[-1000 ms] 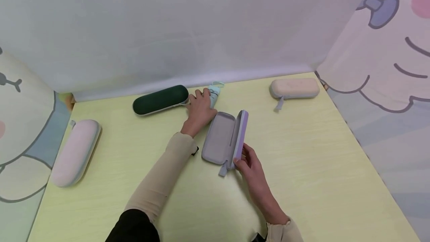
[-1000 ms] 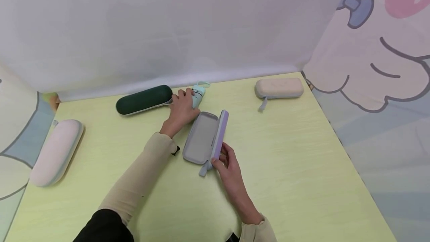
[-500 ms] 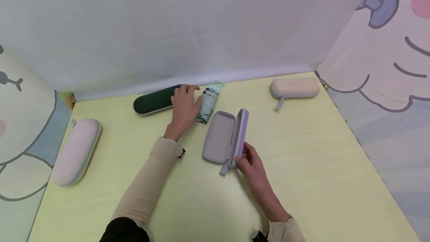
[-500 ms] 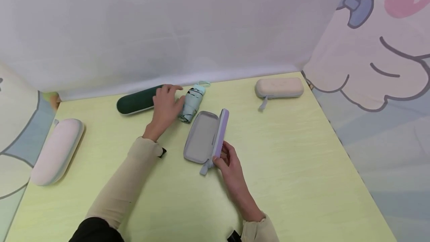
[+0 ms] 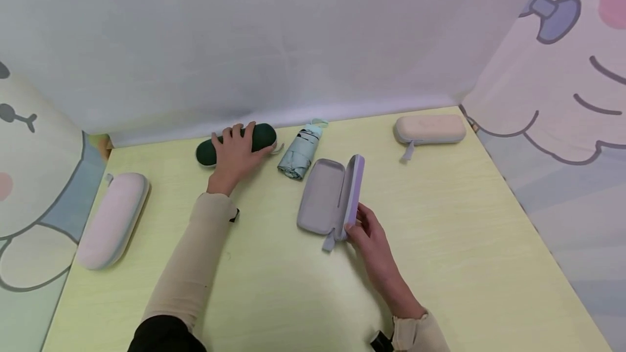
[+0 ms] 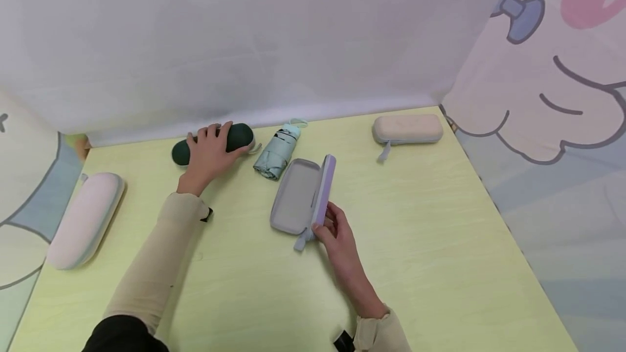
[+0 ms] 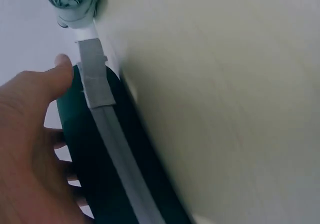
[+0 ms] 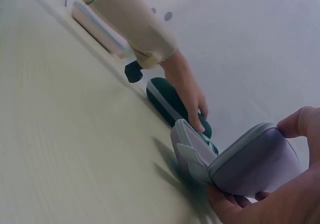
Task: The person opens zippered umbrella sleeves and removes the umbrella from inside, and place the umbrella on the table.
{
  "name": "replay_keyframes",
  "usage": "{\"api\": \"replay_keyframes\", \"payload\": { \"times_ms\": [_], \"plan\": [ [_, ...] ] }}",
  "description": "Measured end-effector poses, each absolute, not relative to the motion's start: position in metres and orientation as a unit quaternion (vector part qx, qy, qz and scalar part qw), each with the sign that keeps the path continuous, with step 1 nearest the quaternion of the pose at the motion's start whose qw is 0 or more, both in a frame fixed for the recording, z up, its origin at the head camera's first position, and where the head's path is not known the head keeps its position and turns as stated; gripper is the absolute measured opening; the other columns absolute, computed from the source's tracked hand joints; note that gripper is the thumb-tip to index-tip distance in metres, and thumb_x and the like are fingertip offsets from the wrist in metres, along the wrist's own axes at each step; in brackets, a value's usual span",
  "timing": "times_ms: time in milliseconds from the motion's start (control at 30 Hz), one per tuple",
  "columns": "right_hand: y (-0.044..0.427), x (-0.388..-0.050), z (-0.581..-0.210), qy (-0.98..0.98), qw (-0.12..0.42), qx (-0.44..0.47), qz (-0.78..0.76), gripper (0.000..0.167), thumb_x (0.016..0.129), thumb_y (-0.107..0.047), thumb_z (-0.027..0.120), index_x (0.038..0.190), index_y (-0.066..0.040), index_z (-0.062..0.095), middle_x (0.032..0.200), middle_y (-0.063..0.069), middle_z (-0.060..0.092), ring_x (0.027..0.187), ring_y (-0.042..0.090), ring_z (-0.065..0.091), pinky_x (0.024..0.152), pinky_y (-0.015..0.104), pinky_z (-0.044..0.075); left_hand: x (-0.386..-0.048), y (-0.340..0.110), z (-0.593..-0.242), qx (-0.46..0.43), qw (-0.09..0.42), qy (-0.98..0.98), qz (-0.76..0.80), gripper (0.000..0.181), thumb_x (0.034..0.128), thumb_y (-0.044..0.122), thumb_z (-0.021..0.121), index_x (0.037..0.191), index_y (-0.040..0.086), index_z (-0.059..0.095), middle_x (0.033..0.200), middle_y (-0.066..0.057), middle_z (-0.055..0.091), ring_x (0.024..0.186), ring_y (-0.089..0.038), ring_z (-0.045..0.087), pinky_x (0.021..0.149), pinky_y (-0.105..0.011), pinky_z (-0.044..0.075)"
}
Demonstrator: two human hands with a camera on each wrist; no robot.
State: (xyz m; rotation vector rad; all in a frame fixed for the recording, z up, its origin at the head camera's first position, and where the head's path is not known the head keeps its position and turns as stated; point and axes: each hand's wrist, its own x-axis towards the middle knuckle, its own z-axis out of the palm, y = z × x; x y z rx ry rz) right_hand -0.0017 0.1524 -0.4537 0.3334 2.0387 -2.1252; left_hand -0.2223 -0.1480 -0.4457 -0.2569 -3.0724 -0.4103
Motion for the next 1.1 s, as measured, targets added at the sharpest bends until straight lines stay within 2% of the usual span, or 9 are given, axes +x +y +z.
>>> {"api": "replay_keyframes", "payload": {
  "times_ms": [367, 633, 733, 933, 1100],
  "plan": [
    [0.162, -0.015, -0.447, 0.693, 0.084, 0.111, -0.707, 0.057, 0.102, -0.011, 0.051, 0.157, -0.009, 0.037, 0.155, 0.014, 0.047, 0.131, 0.025, 0.051, 0.095, 0.016, 0.051, -0.225, -0.157, -0.445, -0.094, 0.011, -0.989, -0.112, 0.09, 0.0919, 0.058, 0.073, 0.161, 0.016, 0.033, 0.153, -0.028, 0.041, 0.142, -0.053, 0.035, 0.115, -0.077, 0.019],
    [0.171, -0.033, -0.44, 0.685, 0.074, 0.096, -0.719, 0.058, 0.103, -0.01, 0.049, 0.159, -0.005, 0.034, 0.157, 0.017, 0.044, 0.135, 0.026, 0.049, 0.095, 0.015, 0.052, -0.222, -0.16, -0.439, -0.118, 0.002, -0.989, -0.086, 0.086, 0.0936, 0.037, 0.079, 0.163, 0.018, 0.031, 0.151, -0.029, 0.041, 0.137, -0.057, 0.039, 0.112, -0.077, 0.026],
    [0.175, -0.044, -0.438, 0.68, 0.07, 0.094, -0.723, 0.058, 0.103, -0.012, 0.048, 0.159, -0.005, 0.033, 0.157, 0.016, 0.044, 0.136, 0.027, 0.049, 0.095, 0.017, 0.053, -0.218, -0.161, -0.44, -0.119, 0.008, -0.99, -0.073, 0.084, 0.0942, 0.035, 0.079, 0.163, 0.021, 0.032, 0.149, -0.029, 0.042, 0.135, -0.057, 0.042, 0.111, -0.076, 0.028],
    [0.184, -0.07, -0.434, 0.657, 0.058, 0.098, -0.745, 0.055, 0.106, -0.014, 0.044, 0.159, -0.004, 0.036, 0.156, 0.018, 0.044, 0.137, 0.029, 0.05, 0.097, 0.021, 0.054, -0.195, -0.166, -0.444, -0.12, 0.043, -0.989, -0.073, 0.083, 0.0909, 0.036, 0.081, 0.161, 0.026, 0.038, 0.144, -0.027, 0.048, 0.129, -0.055, 0.046, 0.106, -0.074, 0.034],
    [0.194, -0.091, -0.433, 0.645, 0.057, 0.1, -0.756, 0.054, 0.109, -0.022, 0.038, 0.16, -0.005, 0.036, 0.157, 0.015, 0.044, 0.133, 0.023, 0.052, 0.099, 0.023, 0.051, -0.163, -0.167, -0.441, -0.137, 0.068, -0.985, -0.074, 0.081, 0.0889, 0.036, 0.082, 0.159, 0.028, 0.042, 0.143, -0.026, 0.051, 0.128, -0.054, 0.048, 0.104, -0.074, 0.036]
  ]
}}
